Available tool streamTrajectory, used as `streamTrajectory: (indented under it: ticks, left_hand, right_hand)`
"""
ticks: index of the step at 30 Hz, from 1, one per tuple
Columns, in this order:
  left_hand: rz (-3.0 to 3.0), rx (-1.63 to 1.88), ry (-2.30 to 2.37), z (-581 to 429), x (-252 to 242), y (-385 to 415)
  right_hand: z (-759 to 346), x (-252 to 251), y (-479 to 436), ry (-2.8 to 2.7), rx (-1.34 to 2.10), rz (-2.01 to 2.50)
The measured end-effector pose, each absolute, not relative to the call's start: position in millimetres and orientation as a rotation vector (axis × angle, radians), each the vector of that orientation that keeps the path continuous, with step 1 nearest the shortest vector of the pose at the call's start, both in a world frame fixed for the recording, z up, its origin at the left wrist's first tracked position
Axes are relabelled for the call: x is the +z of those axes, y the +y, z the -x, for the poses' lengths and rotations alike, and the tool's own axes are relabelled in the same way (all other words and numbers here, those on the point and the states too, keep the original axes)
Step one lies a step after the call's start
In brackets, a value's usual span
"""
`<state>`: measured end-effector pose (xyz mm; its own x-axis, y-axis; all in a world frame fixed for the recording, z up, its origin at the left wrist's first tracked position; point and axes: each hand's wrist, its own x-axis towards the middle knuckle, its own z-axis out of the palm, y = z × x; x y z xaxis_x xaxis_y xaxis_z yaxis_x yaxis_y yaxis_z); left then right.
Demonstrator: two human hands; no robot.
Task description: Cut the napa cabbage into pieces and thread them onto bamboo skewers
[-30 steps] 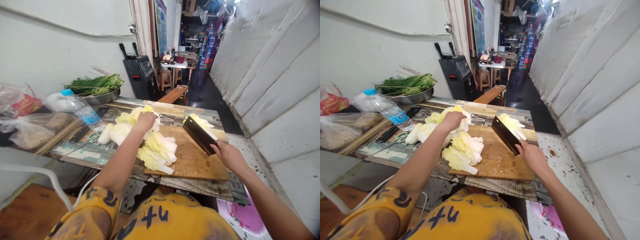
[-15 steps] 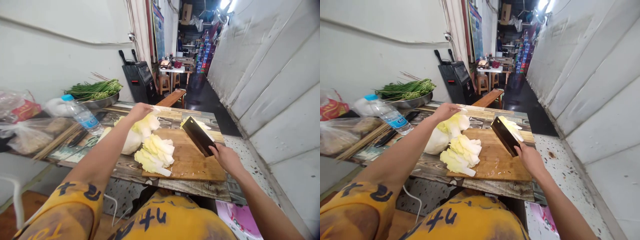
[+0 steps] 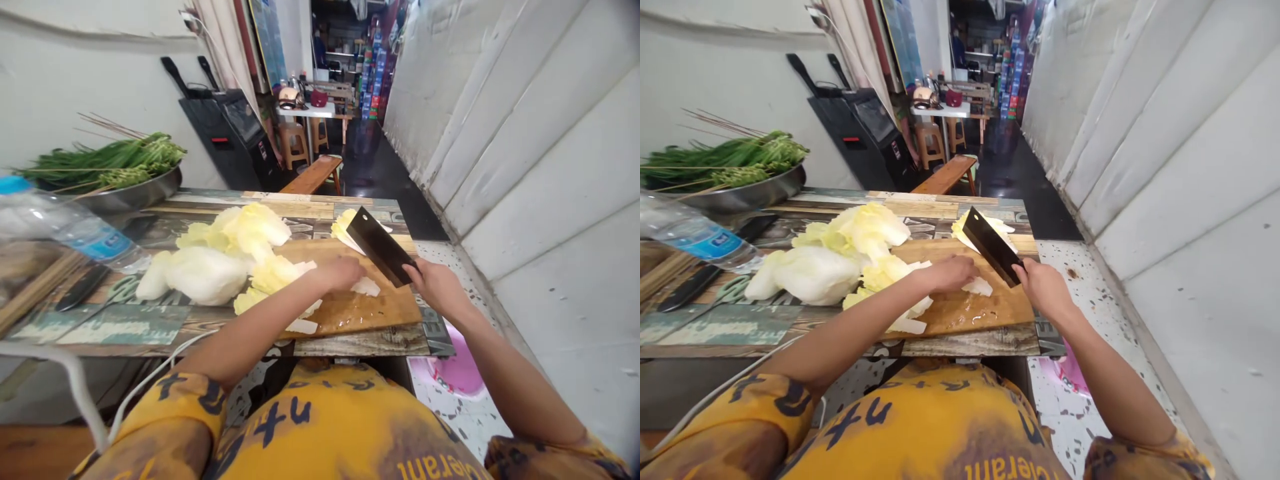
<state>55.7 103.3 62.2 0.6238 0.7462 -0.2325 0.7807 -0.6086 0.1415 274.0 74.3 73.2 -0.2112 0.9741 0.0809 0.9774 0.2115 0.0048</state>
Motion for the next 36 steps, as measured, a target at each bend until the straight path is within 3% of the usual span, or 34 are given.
streamTrajectory:
  ticks: [6, 19, 36]
  left_hand:
    - [-2.886, 0.262, 1.579, -51.1, 30.9, 44.8]
    - [-2.752, 0.191, 1.726, -71.7, 2.8, 33.4]
    - [-2.697, 0.209, 1.775, -66.3, 7.8, 38.3]
  right_hand:
    - [-275.1, 83.5, 59.3, -2.496, -0.180, 1.854]
    - [-268.4, 110.2, 75.1, -2.964, -0.331, 1.520]
    - [-278.1, 99.8, 77.6, -2.937, -0.235, 1.419]
